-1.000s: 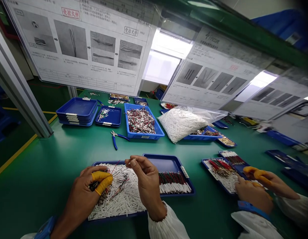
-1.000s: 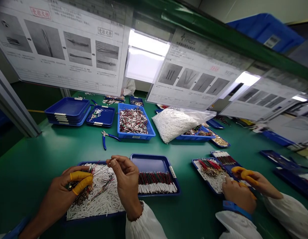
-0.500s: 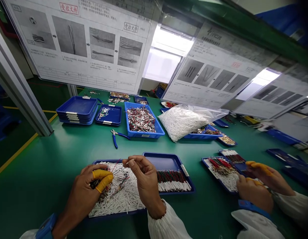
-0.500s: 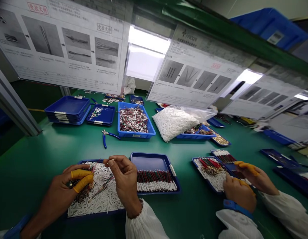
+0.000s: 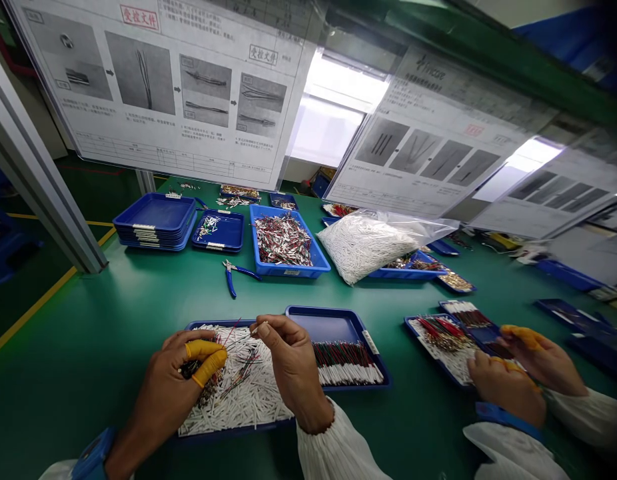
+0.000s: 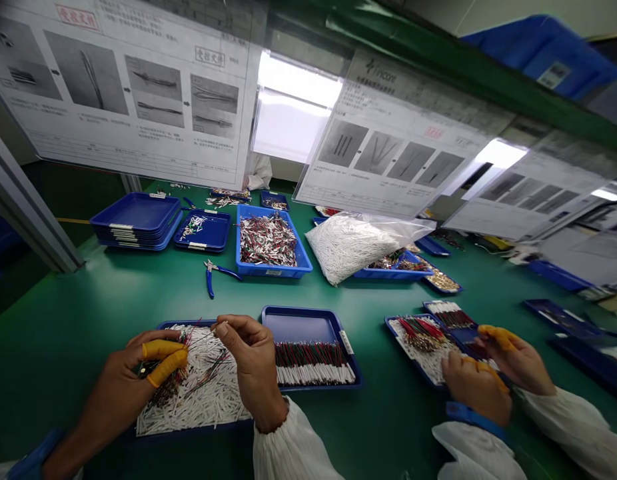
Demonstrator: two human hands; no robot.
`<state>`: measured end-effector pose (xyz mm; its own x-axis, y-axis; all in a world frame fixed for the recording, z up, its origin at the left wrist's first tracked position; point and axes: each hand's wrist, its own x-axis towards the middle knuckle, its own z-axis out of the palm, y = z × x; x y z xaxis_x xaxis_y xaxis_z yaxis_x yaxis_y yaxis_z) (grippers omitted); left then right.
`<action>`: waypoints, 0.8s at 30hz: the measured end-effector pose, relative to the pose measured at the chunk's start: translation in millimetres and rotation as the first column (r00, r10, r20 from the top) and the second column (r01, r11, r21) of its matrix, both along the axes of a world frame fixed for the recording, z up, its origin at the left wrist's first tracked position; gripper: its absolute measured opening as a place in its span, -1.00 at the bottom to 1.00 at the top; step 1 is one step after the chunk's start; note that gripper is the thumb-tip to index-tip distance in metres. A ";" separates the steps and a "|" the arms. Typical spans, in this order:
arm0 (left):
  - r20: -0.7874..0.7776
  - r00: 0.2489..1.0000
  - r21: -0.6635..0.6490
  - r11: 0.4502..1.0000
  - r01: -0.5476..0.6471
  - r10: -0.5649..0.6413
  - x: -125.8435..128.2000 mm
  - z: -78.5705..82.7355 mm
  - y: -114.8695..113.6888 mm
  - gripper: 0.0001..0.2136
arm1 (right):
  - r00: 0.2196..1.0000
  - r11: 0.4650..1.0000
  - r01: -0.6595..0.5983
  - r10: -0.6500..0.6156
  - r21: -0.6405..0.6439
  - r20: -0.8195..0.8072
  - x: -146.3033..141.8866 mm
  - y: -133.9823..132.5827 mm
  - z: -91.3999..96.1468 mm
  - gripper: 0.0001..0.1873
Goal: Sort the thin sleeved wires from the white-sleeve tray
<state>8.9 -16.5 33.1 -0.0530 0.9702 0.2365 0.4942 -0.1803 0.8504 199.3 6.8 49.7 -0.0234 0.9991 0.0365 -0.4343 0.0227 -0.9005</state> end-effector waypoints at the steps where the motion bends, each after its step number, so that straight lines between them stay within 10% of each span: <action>1: -0.001 1.000 -0.003 1.000 -0.001 0.001 0.0 0.1 0.0 -0.85 | 1.000 1.000 0.006 -0.006 0.001 0.023 -0.1 -0.2 0.7 -0.83; 9: -0.012 1.000 0.007 1.000 0.004 -0.004 -0.6 -1.8 -0.1 -0.86 | 0.971 0.996 -0.008 -0.012 0.084 0.239 3.2 -0.3 7.7 -0.78; 24: -0.108 0.992 0.081 0.994 0.077 -0.068 0.2 -6.4 -0.7 -0.82 | 0.983 0.987 0.052 -0.078 0.151 0.167 -2.2 -1.2 13.2 -0.83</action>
